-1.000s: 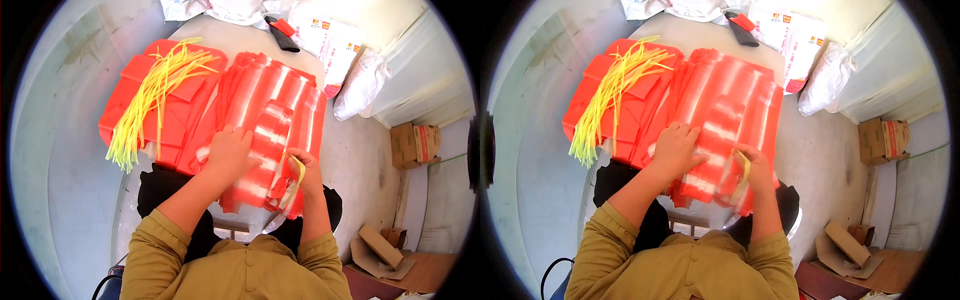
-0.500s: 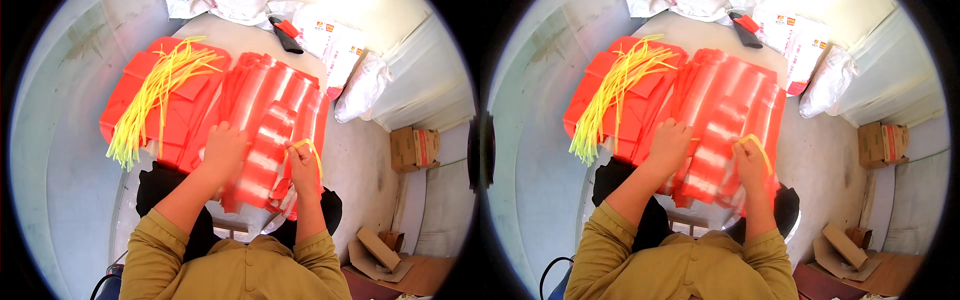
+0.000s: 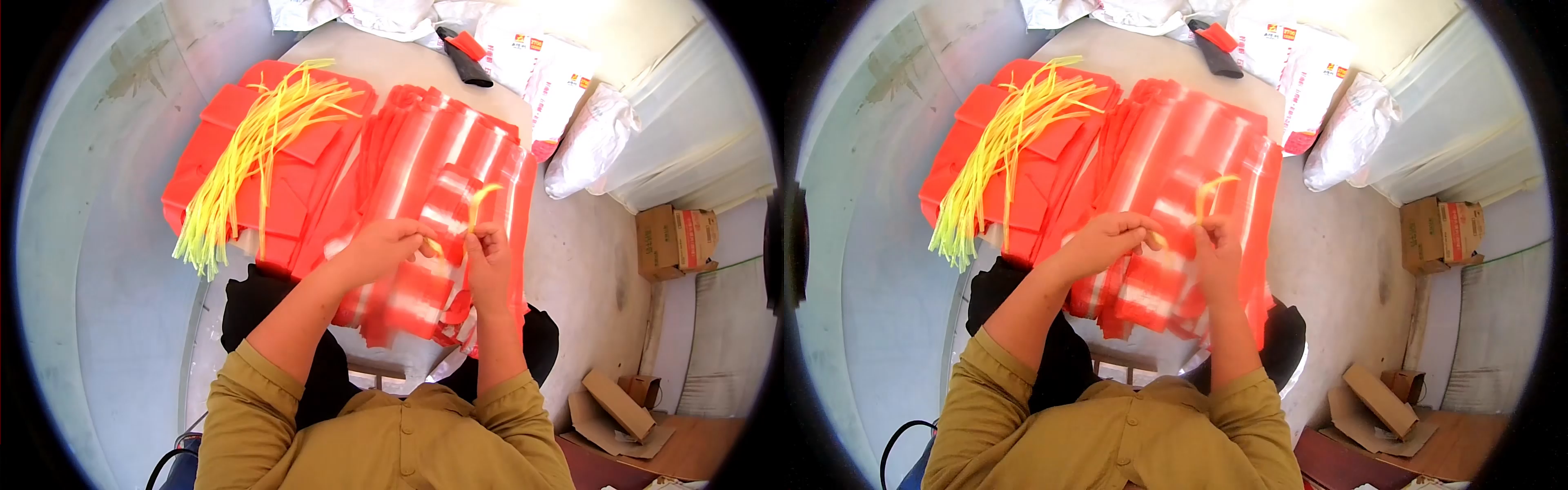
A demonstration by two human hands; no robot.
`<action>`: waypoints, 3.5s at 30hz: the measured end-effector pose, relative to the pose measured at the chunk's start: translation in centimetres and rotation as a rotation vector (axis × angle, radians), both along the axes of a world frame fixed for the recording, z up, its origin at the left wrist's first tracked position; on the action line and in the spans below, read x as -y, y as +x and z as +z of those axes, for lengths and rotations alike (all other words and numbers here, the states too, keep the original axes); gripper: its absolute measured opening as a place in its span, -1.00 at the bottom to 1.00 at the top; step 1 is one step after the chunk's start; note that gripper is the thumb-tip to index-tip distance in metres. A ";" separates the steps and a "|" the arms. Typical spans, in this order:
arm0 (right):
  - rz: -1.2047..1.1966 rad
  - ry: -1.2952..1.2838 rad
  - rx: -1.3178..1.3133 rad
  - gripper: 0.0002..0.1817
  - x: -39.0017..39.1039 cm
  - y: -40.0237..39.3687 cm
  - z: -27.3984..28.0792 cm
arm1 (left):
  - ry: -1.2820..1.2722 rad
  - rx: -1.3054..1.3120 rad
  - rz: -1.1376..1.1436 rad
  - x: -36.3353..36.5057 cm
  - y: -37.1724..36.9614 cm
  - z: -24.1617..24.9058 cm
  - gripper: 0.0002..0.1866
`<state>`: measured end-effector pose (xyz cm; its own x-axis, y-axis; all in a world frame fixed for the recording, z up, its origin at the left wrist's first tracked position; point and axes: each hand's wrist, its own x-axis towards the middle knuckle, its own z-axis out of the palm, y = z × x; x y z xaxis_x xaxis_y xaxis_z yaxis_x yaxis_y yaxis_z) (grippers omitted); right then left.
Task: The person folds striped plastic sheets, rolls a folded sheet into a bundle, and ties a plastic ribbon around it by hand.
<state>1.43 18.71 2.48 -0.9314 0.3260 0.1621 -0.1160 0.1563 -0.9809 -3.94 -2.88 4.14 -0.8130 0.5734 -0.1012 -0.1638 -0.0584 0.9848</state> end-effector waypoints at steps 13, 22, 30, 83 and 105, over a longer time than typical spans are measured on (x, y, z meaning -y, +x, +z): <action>0.208 0.006 0.051 -0.85 0.9 0.4 0.9 | -0.104 -0.344 0.109 -1.8 -0.5 -0.8 -0.85; 0.234 0.165 0.090 -0.82 0.2 0.9 1.2 | 0.113 0.089 -0.035 -2.2 -0.3 0.2 -0.83; 0.000 0.710 -0.237 -0.74 0.5 0.8 2.7 | 0.042 0.006 0.114 -2.6 0.0 1.2 -0.85; -0.013 0.914 -0.203 -0.75 -2.5 1.1 -0.4 | 0.166 0.144 0.489 -3.5 -0.9 0.1 -0.93; -0.032 0.575 -0.065 -0.87 -2.9 2.1 -0.6 | 0.350 0.148 0.404 -3.5 -0.4 1.3 -0.95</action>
<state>3.52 21.58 1.89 -0.9047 0.1961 0.3782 -0.1598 0.6667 -0.7280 -4.32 0.58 5.48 -0.9669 0.2387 -0.0905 -0.1956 -0.4654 0.8632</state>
